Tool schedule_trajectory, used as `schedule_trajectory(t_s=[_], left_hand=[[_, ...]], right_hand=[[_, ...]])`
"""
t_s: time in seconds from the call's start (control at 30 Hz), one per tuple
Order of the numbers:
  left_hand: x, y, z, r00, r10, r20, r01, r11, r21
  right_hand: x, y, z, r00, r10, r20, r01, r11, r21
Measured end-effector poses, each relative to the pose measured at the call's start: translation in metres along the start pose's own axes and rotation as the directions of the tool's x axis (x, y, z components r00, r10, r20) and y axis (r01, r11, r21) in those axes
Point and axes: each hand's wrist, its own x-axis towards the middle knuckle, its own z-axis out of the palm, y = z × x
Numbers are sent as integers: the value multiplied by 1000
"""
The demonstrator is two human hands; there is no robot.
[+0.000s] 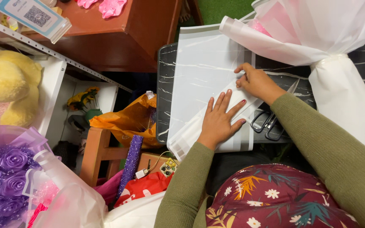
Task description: The person cuts a piece of white wrapping paper using shears and then applies pieces of adhesive tape by hand to secure the paper around a bouquet.
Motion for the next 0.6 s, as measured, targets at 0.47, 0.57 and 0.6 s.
schedule_trajectory(t_s=[0.47, 0.57, 0.6], left_hand=[[1, 2, -6, 1000, -5, 28, 5, 1000, -4], [0, 2, -6, 1000, -1, 25, 1, 1000, -15], [-1, 3, -5, 1000, -3, 23, 3, 1000, -10]], right_hand=[[-11, -22, -10, 998, 54, 9, -52, 979, -199], [-13, -29, -13, 998, 58, 20, -53, 975, -215], [-12, -30, -13, 998, 67, 21, -61, 971, -231]])
